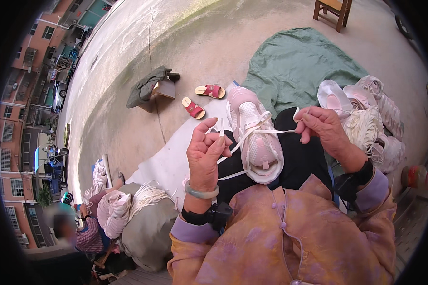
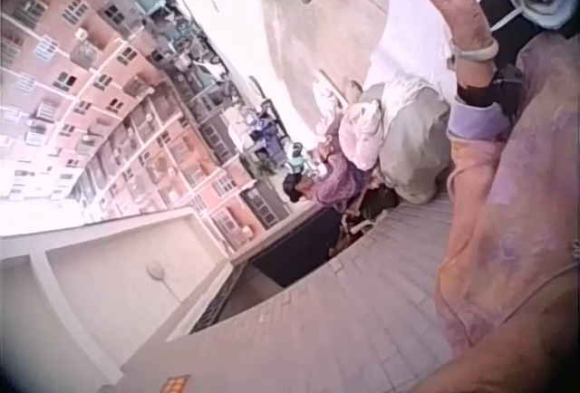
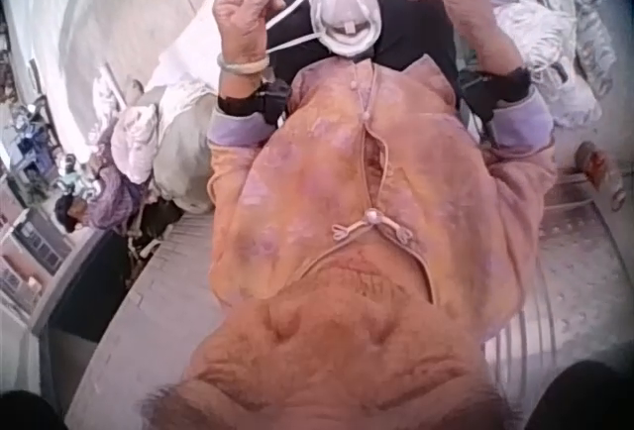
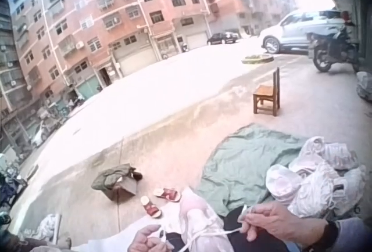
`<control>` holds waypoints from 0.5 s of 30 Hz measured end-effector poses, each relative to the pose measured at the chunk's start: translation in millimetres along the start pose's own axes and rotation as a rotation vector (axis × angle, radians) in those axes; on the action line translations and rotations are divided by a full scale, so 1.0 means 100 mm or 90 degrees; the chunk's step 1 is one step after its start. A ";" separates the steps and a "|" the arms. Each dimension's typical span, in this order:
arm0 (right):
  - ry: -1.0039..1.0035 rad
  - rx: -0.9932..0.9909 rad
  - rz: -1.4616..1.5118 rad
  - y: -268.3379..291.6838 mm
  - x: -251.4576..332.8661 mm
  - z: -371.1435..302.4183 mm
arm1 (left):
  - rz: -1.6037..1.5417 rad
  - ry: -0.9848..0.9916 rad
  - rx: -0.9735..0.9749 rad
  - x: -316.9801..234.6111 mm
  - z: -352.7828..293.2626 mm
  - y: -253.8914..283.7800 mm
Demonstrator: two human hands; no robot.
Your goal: The recorder is lacing up pink sneakers and arranging task materials.
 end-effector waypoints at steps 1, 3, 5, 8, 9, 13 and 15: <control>0.059 0.029 -0.062 -0.23 0.00 0.07 | 0.010 0.009 0.015 0.01 0.01 -0.10; 0.176 0.061 -0.181 -0.54 0.08 0.17 | 0.038 0.006 0.061 0.03 0.02 -0.31; 0.229 0.070 -0.234 -0.72 0.17 0.20 | 0.054 0.008 0.083 0.08 0.01 -0.40; 0.006 0.138 -0.090 -0.85 -0.11 0.27 | 0.062 0.025 0.093 0.18 0.02 -0.47; -0.003 0.141 -0.038 -0.86 -0.16 0.28 | 0.056 0.036 0.112 0.21 0.02 -0.51; -0.023 0.124 0.050 -0.85 -0.21 0.28 | 0.042 0.054 0.122 0.26 0.04 -0.55; -0.023 0.122 0.056 -0.86 -0.21 0.27 | 0.038 0.061 0.118 0.28 0.04 -0.54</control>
Point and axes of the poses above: each hand's wrist, its own z-axis towards the middle knuckle, its own y-axis out of the back of the hand, x = y × z, the point moved 10 cm from there along z, towards the middle knuckle
